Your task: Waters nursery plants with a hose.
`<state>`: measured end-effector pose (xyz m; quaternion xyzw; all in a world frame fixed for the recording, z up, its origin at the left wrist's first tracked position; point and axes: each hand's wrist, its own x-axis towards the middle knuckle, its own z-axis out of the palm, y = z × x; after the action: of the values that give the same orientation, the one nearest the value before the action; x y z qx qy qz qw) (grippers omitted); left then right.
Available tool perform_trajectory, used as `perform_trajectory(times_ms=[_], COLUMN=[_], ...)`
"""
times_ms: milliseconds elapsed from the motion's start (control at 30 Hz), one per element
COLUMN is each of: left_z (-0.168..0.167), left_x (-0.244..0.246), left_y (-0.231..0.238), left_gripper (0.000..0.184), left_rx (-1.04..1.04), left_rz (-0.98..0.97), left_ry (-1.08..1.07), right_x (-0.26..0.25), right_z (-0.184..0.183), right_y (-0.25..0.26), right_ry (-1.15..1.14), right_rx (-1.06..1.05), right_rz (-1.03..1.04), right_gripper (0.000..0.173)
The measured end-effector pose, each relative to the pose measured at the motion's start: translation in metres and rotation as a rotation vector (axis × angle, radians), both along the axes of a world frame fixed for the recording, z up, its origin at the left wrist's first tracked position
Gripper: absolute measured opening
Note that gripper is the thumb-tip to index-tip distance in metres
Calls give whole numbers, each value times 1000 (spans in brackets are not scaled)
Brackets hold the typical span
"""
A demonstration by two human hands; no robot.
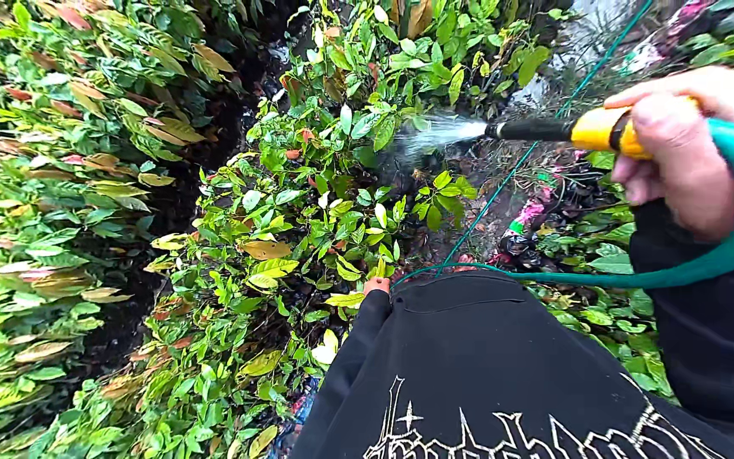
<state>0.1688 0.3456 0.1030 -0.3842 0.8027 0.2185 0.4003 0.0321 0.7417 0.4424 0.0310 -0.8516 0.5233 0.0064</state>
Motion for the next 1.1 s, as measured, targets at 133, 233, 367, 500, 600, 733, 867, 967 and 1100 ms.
perform_trajectory(times_ms=[133,233,367,500,600,733,867,967,1100], left_z=[-1,-7,-6,-5,-2,7,7,6,-3], left_x=[-3,-1,1,5,6,3,5,3,-6], left_y=[18,27,32,29,26,27,24,25,32], left_gripper=[38,38,39,39,38,38,37,37,37], left_rx=[-42,-73,-95,-127,-161,-198,-197,-199,-188], left_rz=[-8,-19,-27,23,60,73,84,70,18], left_ry=[2,-17,-47,-32,-20,-8,-3,-17,-49], right_x=[13,29,46,62,70,79,79,80,71], right_z=[-5,-13,-31,-45,-49,-50,-44,-45,-41], right_y=[5,2,9,20,31,45,61,60,63], right_ry=[60,84,67,59,23,-9,-89,-37,-28], right_rx=[56,67,19,-51,-96,-175,-177,-194,-156], right_rz=[85,80,96,33,9,-95,-47,-99,-54], right_gripper=[37,42,39,41,41,44,41,42,42])
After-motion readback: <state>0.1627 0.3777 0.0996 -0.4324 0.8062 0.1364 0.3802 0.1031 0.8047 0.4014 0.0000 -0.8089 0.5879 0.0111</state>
